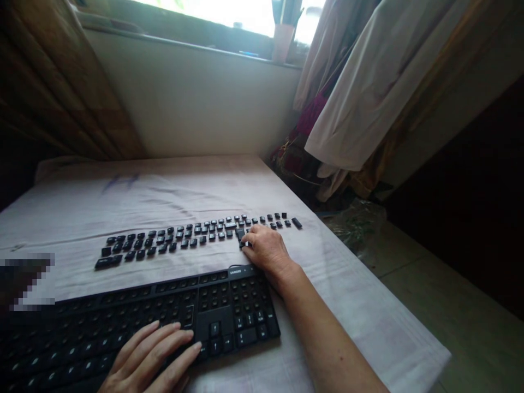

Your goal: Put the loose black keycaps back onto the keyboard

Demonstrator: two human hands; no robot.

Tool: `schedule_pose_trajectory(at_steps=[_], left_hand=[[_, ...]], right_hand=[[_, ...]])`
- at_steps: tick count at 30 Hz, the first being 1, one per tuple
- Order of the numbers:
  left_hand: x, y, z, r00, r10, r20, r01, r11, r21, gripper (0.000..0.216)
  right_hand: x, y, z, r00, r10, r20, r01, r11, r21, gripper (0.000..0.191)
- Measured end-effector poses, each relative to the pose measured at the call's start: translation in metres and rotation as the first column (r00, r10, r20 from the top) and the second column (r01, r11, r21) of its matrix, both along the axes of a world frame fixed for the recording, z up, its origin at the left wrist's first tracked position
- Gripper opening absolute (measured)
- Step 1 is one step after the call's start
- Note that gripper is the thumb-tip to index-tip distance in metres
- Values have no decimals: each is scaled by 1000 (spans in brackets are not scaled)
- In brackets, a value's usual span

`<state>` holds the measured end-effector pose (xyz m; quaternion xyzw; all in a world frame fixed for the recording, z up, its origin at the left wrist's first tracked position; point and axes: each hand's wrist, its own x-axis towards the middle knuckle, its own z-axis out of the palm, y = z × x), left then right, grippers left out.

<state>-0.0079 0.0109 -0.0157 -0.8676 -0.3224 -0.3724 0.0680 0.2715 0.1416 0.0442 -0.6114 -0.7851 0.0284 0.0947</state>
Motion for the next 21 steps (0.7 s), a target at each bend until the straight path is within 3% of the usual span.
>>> schedule_pose_trajectory(at_steps=[9, 17, 21], left_hand=[[-1, -2, 2, 999, -21, 48, 26, 995, -97, 24], [-3, -2, 4, 999, -50, 0, 50, 995, -89, 25], [-3, -1, 3, 999, -49, -21, 47, 995, -93, 26]], right_hand=[[-2, -3, 4, 1000, 14, -6, -14, 1000, -17, 15], [-1, -2, -2, 1000, -5, -18, 5, 1000, -17, 17], [-4, -3, 5, 1000, 1, -28, -1, 1000, -11, 15]])
